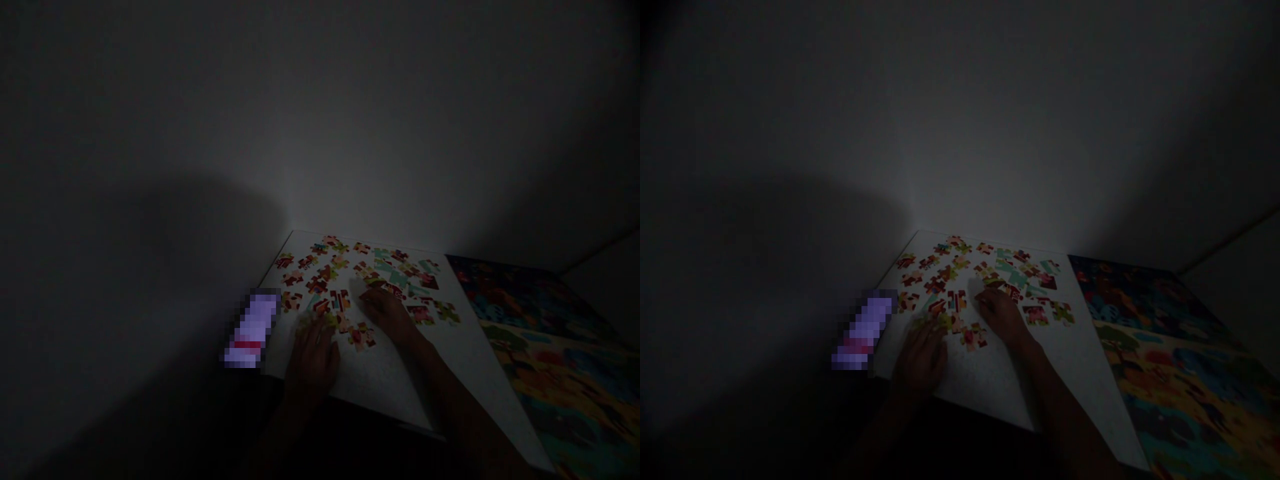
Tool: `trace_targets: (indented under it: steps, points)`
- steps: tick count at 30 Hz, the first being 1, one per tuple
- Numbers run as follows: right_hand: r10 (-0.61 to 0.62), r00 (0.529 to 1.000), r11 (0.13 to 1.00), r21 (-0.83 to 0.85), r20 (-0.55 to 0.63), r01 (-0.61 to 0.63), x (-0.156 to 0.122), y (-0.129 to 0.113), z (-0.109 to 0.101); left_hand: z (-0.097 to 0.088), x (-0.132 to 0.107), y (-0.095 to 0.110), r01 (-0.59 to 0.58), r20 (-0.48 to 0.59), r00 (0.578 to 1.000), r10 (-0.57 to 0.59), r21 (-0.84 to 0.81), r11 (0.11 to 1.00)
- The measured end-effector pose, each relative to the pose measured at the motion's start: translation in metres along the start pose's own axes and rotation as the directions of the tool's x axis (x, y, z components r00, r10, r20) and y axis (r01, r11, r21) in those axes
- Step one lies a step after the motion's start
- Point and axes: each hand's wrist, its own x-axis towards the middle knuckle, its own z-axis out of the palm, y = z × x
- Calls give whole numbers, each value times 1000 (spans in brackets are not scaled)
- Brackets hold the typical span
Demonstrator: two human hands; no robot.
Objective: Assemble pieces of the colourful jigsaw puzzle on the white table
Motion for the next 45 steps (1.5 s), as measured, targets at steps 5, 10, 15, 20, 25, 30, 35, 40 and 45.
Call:
trace_targets:
  steps: [5, 10, 15, 20, 25, 30, 35, 40, 45]
  points:
    - [48, 999, 999, 6, 15, -48, -1, 0, 1, -5, 0, 0, -23, -8, 1000, 22, -113, 993]
    - [80, 997, 997, 23, -17, -79, -2, 2, 1, -7, 3, 1, -36, -64, 998, 27, -142, 989]
    - [104, 995, 994, 20, 6, -104, -2, 3, -2, -18, -2, 0, -186, -114, 980, 162, -240, 953]
    - [98, 995, 995, 11, 18, -98, -1, 2, -3, -25, -6, -1, -325, 19, 937, 349, -317, 891]
    - [92, 995, 996, -3, 42, -92, -1, -3, -6, -23, -4, 0, -282, 57, 947, 316, -327, 902]
    - [105, 993, 994, -20, 53, -104, -19, -17, -8, -19, -3, 0, -220, 45, 970, 241, -274, 936]
    - [12, 999, 999, -39, 44, -11, -54, -37, -2, -14, -3, -4, -157, 19, 986, 163, -197, 968]
    - [-40, 999, 996, -83, 1, 40, -77, -49, 6, -2, -4, -9, -54, 86, 995, 54, -11, 999]
    - [-25, 1000, 1000, -15, 14, 25, -73, -50, 7, 5, -5, -7, -54, 164, 986, 43, 65, 996]
